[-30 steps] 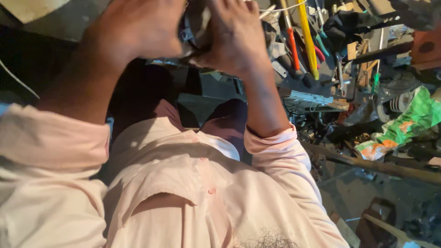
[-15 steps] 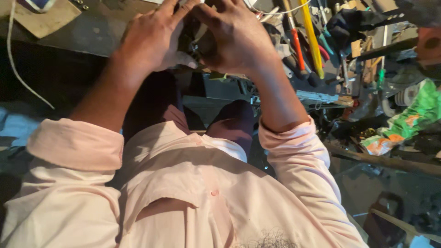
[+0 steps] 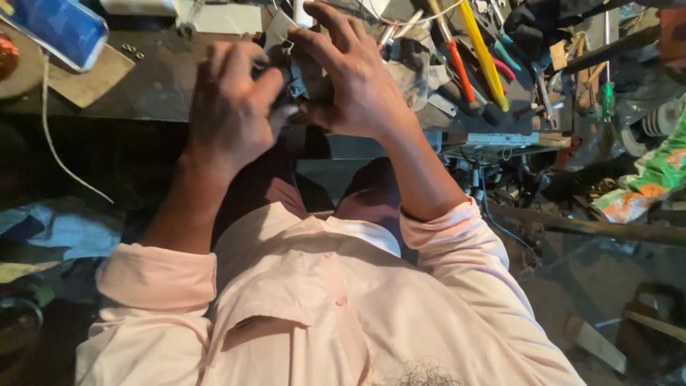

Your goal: The person sits at a cluttered workbench and wipes a round metal motor end cover with a cloth, turning it to clean different sides. They then handle a green motor housing and a motor stator, and near the end drink from a green plastic bottle.

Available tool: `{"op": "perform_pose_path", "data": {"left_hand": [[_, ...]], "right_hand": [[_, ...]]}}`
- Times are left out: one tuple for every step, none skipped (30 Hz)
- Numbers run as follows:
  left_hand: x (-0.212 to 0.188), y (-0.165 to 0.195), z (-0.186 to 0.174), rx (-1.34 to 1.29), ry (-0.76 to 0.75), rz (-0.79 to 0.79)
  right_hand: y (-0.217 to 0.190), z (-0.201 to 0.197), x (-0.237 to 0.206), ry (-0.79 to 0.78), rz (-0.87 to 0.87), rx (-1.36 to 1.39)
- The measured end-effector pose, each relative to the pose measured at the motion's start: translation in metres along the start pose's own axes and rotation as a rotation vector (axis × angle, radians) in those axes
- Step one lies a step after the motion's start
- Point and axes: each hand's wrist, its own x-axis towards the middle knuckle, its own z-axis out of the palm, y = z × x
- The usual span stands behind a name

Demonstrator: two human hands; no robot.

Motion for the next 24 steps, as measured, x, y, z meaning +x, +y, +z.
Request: {"op": "perform_pose_path", "data": {"left_hand": [[0.0, 0.0, 0.002, 0.015, -0.01, 0.012], [0.001, -0.001, 0.004, 0.03, -0.018, 0.029], [0.002, -0.002, 0.006, 0.025, -0.047, 0.005], [0.004, -0.002, 0.007, 0.019, -0.079, -0.021], [0.005, -0.002, 0.007, 0.012, -0.112, -0.051], [0.007, 0.0, 0.007, -0.019, -0.098, -0.057], [0.008, 0.002, 0.007, -0.053, -0.086, -0.062], [0.01, 0.004, 0.007, -0.093, -0.078, -0.071], [0.011, 0.006, 0.007, -0.151, -0.067, -0.107], [0.012, 0.008, 0.008, -0.207, -0.055, -0.14], [0.014, 0.01, 0.01, -0.265, -0.041, -0.171], [0.016, 0.01, 0.013, -0.325, -0.065, -0.248], [0.018, 0.01, 0.017, -0.387, -0.091, -0.33], [0.019, 0.009, 0.021, -0.449, -0.122, -0.416], [0.02, 0.009, 0.025, -0.388, -0.127, -0.425], [0.021, 0.008, 0.03, -0.328, -0.126, -0.435], [0.022, 0.008, 0.033, -0.261, -0.123, -0.443], [0.023, 0.007, 0.035, -0.245, -0.122, -0.454], [0.024, 0.007, 0.036, -0.233, -0.123, -0.464], [0.025, 0.007, 0.035, -0.219, -0.129, -0.477], [0.026, 0.007, 0.033, -0.255, -0.133, -0.455], [0.026, 0.006, 0.03, -0.29, -0.137, -0.434], [0.027, 0.005, 0.027, -0.328, -0.147, -0.418], [0.027, 0.005, 0.025, -0.319, -0.177, -0.403]], "right_hand": [[0.0, 0.001, 0.0, 0.006, 0.007, 0.019], [0.001, 0.0, -0.001, 0.009, 0.01, 0.038], [0.001, 0.0, -0.001, 0.016, 0.012, 0.056], [0.001, -0.001, -0.002, 0.021, 0.016, 0.077], [0.001, -0.002, -0.005, 0.058, 0.021, 0.089], [0.002, -0.004, -0.006, 0.097, 0.026, 0.098], [0.003, -0.005, -0.008, 0.136, 0.032, 0.107], [0.003, -0.005, -0.011, 0.105, 0.085, 0.085], [0.003, -0.005, -0.013, 0.07, 0.137, 0.063], [0.004, -0.005, -0.015, 0.039, 0.187, 0.039], [0.005, -0.005, -0.017, 0.046, 0.19, 0.054], [0.004, -0.003, -0.019, 0.052, 0.193, 0.071], [0.004, -0.001, -0.021, 0.052, 0.198, 0.091], [0.004, 0.0, -0.023, 0.057, 0.192, 0.107], [0.004, 0.001, -0.023, 0.062, 0.188, 0.124], [0.004, 0.001, -0.024, 0.066, 0.179, 0.139], [0.004, 0.002, -0.023, 0.069, 0.177, 0.138], [0.004, 0.002, -0.023, 0.074, 0.177, 0.137], [0.005, 0.001, -0.022, 0.078, 0.182, 0.133], [0.004, 0.002, -0.022, 0.065, 0.189, 0.06], [0.005, 0.002, -0.021, 0.05, 0.193, -0.017], [0.005, 0.002, -0.02, 0.034, 0.195, -0.095], [0.005, 0.002, -0.02, 0.021, 0.201, -0.092], [0.005, 0.003, -0.02, 0.006, 0.205, -0.091]]}}
